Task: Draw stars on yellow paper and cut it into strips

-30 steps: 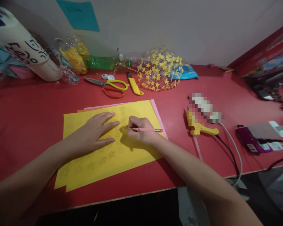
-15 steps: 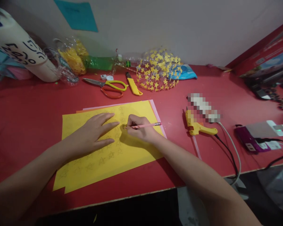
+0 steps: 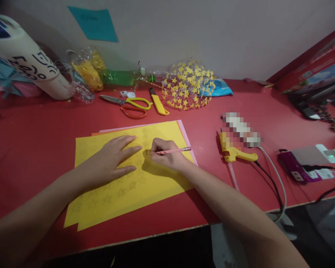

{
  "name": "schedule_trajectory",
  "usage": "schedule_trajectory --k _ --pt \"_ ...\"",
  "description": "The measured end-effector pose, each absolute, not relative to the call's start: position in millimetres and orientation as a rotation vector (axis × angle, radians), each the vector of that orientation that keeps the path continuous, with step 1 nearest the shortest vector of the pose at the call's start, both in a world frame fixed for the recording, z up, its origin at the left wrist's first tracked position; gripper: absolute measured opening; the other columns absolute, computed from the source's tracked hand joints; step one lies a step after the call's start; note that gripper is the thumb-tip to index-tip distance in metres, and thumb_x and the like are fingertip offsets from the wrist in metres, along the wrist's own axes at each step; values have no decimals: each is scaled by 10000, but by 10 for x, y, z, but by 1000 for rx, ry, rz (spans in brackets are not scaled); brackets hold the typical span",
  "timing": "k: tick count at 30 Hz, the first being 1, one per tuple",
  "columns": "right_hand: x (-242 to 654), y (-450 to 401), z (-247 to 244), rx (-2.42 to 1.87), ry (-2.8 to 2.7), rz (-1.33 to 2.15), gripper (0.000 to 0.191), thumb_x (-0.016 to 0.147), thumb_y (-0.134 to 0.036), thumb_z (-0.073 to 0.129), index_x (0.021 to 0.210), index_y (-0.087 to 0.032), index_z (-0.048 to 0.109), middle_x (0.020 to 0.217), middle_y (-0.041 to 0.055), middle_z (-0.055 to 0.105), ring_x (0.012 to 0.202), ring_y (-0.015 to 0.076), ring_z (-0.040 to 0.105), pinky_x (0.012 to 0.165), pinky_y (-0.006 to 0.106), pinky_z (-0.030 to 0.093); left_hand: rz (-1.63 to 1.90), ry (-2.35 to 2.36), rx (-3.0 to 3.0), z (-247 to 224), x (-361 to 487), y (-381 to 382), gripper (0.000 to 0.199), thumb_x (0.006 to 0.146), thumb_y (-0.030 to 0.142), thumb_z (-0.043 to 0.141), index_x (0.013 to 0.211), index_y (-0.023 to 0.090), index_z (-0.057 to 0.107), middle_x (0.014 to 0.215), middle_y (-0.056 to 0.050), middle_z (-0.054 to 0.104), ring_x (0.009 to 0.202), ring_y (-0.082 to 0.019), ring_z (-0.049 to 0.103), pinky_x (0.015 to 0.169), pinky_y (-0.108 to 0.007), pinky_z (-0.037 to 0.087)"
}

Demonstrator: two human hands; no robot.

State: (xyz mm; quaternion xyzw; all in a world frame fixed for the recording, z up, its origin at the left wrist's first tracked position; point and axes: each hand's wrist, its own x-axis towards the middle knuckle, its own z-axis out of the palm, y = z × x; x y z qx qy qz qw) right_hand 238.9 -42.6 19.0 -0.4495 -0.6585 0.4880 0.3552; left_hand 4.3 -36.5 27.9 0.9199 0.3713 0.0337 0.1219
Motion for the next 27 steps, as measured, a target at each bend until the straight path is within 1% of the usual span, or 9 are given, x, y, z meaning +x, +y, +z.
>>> schedule_trajectory --k 3,6,9,12,15,18,21,24,27 --pt "2409 -376 200 -1229 -1428 1263 120 735 -240 580 685 -221 473 549 -46 548 449 83 450 437 224 336 116 1075 2697 260 29 -356 541 937 522 506 1378 209 505 1519 -162 363 1395 -352 325 1112 -529 312" --pt "2450 -326 196 -1219 -1247 1198 95 759 -268 559 746 -232 472 541 -55 560 432 86 452 420 216 337 139 1085 2704 250 12 -334 554 945 533 478 1386 198 493 1520 -155 373 1393 -342 330 1124 -526 299" --pt "2480 -323 185 -1220 -1272 1186 81 759 -269 570 772 -223 504 571 -53 558 444 80 439 428 218 331 141 1102 2703 259 1 -316 557 955 526 454 1390 180 488 1519 -160 380 1399 -337 327 1137 -526 283" --pt "2480 -353 186 -1262 -1362 1192 88 755 -275 587 801 -211 548 610 -46 536 496 90 446 458 229 332 126 1101 2687 274 3 -333 570 966 518 436 1416 169 461 1536 -168 356 1418 -334 308 1148 -525 273" --pt "2464 -366 211 -1318 -1400 1124 114 735 -276 594 821 -204 576 640 -40 508 543 102 447 482 239 325 105 1064 2669 269 14 -377 631 943 560 466 1447 184 422 1569 -154 304 1443 -335 264 1154 -526 273" --pt "2453 -357 238 -1360 -1401 1055 133 730 -275 592 842 -203 592 698 -24 542 581 110 471 506 247 344 106 1004 2686 238 22 -403 663 926 595 482 1448 193 417 1585 -146 275 1454 -338 240 1165 -540 251" --pt "2441 -365 246 -1352 -1380 1106 97 778 -306 575 781 -210 561 647 -29 546 548 105 469 509 251 358 132 975 2710 203 20 -385 671 932 610 457 1449 185 409 1579 -152 290 1454 -334 245 1178 -549 215" --pt "2416 -397 250 -1299 -1328 1230 141 825 -330 541 740 -223 506 542 -53 504 478 98 431 476 247 329 145 977 2716 197 20 -358 671 937 613 442 1444 176 405 1570 -159 305 1458 -331 237 1183 -552 193" --pt "2398 -430 261 -1283 -1314 1259 129 775 -298 592 727 -221 499 558 -55 499 486 93 419 472 246 310 170 990 2718 230 30 -355 644 935 595 462 1423 177 422 1560 -168 316 1450 -334 250 1176 -554 202"
